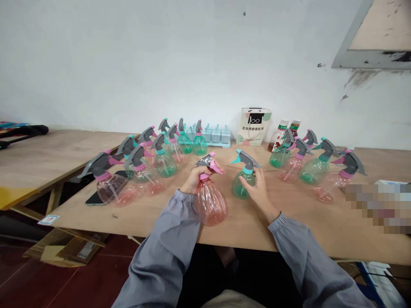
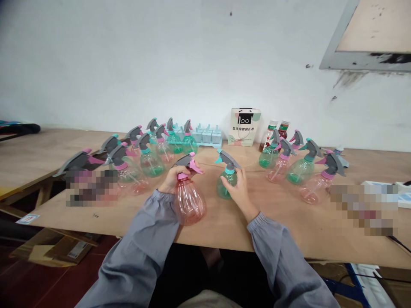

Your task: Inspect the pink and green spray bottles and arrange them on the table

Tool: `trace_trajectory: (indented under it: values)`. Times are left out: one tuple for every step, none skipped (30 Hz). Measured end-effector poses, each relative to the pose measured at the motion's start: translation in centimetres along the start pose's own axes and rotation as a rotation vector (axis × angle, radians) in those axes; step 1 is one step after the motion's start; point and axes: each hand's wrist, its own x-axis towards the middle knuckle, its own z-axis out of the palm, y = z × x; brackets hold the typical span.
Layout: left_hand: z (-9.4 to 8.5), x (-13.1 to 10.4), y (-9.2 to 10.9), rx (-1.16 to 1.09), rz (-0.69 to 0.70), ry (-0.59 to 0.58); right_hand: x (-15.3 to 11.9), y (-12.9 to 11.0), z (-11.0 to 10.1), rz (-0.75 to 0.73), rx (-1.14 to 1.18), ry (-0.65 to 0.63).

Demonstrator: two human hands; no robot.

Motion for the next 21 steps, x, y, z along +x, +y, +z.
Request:
trace_trajectory:
  values:
    - [0.0,0.0,0.0,0.003,-0.001,-0.006,0.0,0.0,0.0,0.005,0.0,-0.003]
    - [0.0,0.0,0.0,0.0,0.009,0.0,0.0,0.0,0.0,0.009,0.001,-0.007]
    - [0.0,0.0,0.0,-0.008,0.027,0.012,0.0,0.0,-0.1,0.012,0.003,-0.011]
    - [0.1,0.0,-0.1,-0.014,0.046,0.026,0.0,0.0,-0.1,0.012,0.004,-0.014]
    - [0.1,0.1,-0.1,-0.017,0.063,0.033,0.0,0.0,-0.1,0.012,0.005,-0.015]
    - [0.1,0.1,-0.1,-0.016,0.078,0.033,0.0,0.0,0.0,0.012,0.006,-0.015]
    - [0.2,0.1,-0.1,-0.011,0.092,0.029,-0.1,0.0,0.0,0.013,0.007,-0.017]
    - [0.2,0.1,-0.1,-0.004,0.095,0.025,-0.1,0.0,0.0,0.015,0.006,-0.019]
    - [0.3,0.0,-0.1,0.004,0.086,0.023,-0.1,0.0,0.0,0.017,0.006,-0.02]
    - [0.4,-0.1,0.0,0.007,0.066,0.022,-0.1,-0.1,0.0,0.019,0.005,-0.02]
    - [0.5,-0.1,0.0,0.01,0.039,0.017,-0.1,-0.1,-0.1,0.019,0.005,-0.021]
    - [0.5,-0.2,0.0,0.011,0.02,0.013,-0.1,-0.1,-0.1,0.02,0.005,-0.02]
    - [0.6,-0.2,0.0,0.007,0.021,0.019,-0.1,-0.2,-0.1,0.021,0.006,-0.02]
    - [0.7,-0.2,0.0,-0.004,0.038,0.04,-0.1,-0.2,-0.1,0.022,0.007,-0.019]
    - [0.8,-0.2,0.0,-0.017,0.072,0.079,-0.1,-0.2,-0.1,0.023,0.007,-0.021]
    - [0.9,-0.1,0.0,-0.028,0.114,0.129,-0.1,-0.3,-0.1,0.023,0.006,-0.022]
    - [1.0,-0.1,0.1,-0.032,0.156,0.178,-0.1,-0.3,-0.1,0.021,0.005,-0.022]
    - [1.1,-0.1,0.2,-0.028,0.193,0.216,-0.1,-0.3,-0.1,0.019,0.004,-0.024]
    - [1.2,-0.1,0.2,-0.015,0.222,0.235,-0.1,-0.4,0.0,0.016,0.004,-0.025]
    - [1.3,-0.1,0.3,0.001,0.238,0.239,-0.1,-0.4,0.0,0.014,0.004,-0.025]
    - [1.4,-0.2,0.3,0.017,0.235,0.235,-0.1,-0.4,0.0,0.013,0.003,-0.025]
